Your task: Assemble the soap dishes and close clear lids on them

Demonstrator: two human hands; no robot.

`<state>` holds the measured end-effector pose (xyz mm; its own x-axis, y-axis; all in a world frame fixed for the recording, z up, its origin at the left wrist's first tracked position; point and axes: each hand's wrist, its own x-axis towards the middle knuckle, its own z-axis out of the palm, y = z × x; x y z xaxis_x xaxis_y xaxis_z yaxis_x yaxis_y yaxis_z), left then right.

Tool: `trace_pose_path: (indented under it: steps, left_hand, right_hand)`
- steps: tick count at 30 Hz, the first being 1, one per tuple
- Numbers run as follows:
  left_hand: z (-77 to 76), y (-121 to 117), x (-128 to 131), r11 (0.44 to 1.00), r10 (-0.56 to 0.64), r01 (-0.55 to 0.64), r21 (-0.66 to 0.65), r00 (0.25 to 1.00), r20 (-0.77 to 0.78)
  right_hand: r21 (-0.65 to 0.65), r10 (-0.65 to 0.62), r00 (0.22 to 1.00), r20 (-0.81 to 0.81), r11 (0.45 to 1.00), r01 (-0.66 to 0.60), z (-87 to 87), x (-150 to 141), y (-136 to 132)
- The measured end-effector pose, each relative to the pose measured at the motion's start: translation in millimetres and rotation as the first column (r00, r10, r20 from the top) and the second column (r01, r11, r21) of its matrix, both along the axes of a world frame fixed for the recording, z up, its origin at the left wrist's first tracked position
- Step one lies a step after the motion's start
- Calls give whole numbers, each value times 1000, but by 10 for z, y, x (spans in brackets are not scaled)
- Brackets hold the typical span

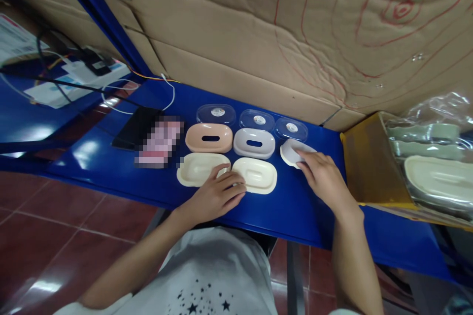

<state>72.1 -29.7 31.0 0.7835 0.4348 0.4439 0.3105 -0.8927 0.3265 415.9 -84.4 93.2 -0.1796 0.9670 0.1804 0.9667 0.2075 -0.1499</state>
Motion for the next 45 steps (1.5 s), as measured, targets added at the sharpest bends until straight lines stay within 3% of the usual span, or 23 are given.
trace_pose_path:
  steps: [4, 10, 15, 21, 25, 30, 36, 40, 45]
  left_hand:
    - [17, -4, 1, 1000, 5, -5, -6, 1000, -6]
    - [25, 7, 5, 1000, -3, 3, -10, 1000, -24]
    - [1, 13, 6, 1000, -14, 14, 0, 1000, -16]
    - [-10, 14, 17, 1000, -13, 13, 15, 1000, -1]
    - [-8, 11, 15, 1000, -13, 14, 18, 1000, -13]
    - [-17, 9, 12, 1000, -17, 17, 5, 1000, -11]
    - [-9, 19, 11, 1000, -12, 12, -23, 1000, -2]
    - [31, 0, 10, 1000, -9, 9, -22, 1000, -27]
    - [45, -56, -143, 999, 28, -27, 19, 1000, -12]
  right_hand:
    - [-56, 31, 999, -44, 998, -34, -22, 4, 45]
    - [-134, 13, 990, -138, 990, -31, -106, 19, -164]
    - [-202, -77, 992, -95, 978, 57, 2, 12, -416]
    - [-293, -101, 990, -95, 954, 69, 84, 65, -584]
    - [-222, -92, 992, -87, 973, 71, 133, 115, -460]
    - [-105, 5, 999, -45, 994, -9, 167, -1, 33]
    - [-220, 71, 993, -95, 971, -91, -73, 10, 477]
    - [-230, 104, 980, -171, 963, -143, -55, 64, 422]
    - [-232, -9, 994, -112, 973, -17, 137, 48, -56]
